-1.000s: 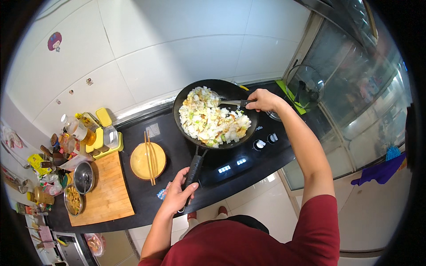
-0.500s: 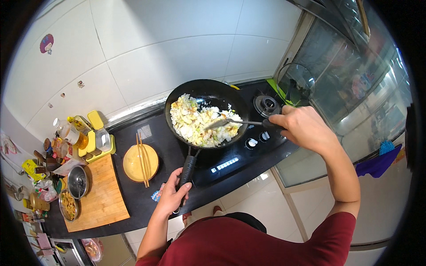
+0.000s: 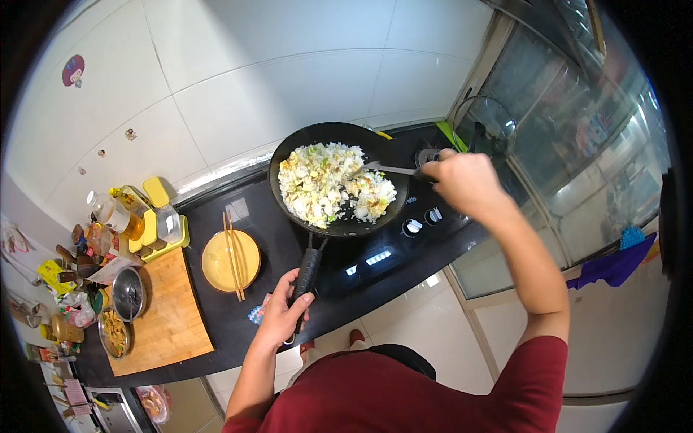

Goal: The person cooks fried rice in a wok on a gas stove. They add seasoning from a yellow packet and pour a liquid from a bowl into the wok, stirring the mixture continuously with a spatula.

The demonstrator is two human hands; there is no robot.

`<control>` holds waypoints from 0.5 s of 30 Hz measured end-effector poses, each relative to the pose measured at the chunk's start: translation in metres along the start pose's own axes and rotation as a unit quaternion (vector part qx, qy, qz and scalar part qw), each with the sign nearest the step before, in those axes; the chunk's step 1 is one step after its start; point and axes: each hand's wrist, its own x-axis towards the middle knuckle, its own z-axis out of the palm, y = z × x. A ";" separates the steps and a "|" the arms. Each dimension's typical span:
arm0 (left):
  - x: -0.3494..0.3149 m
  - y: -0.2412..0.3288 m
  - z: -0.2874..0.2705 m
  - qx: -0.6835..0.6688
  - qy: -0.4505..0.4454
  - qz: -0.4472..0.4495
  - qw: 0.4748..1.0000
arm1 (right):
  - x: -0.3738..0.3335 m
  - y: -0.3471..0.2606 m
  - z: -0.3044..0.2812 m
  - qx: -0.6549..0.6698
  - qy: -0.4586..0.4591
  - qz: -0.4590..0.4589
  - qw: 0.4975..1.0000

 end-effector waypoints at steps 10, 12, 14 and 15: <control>0.002 0.001 0.001 -0.014 -0.012 -0.005 1.000 | 0.012 -0.021 0.038 -0.006 -0.024 -0.036 0.999; 0.002 0.003 0.001 -0.013 -0.014 -0.007 1.000 | 0.017 -0.022 0.048 0.034 0.005 -0.011 0.999; 0.001 0.003 0.000 -0.009 -0.008 -0.008 1.000 | 0.019 -0.015 0.041 0.069 -0.023 0.030 0.997; 0.000 0.002 0.000 -0.009 -0.005 -0.009 1.000 | 0.017 -0.007 0.027 0.098 -0.049 0.045 0.993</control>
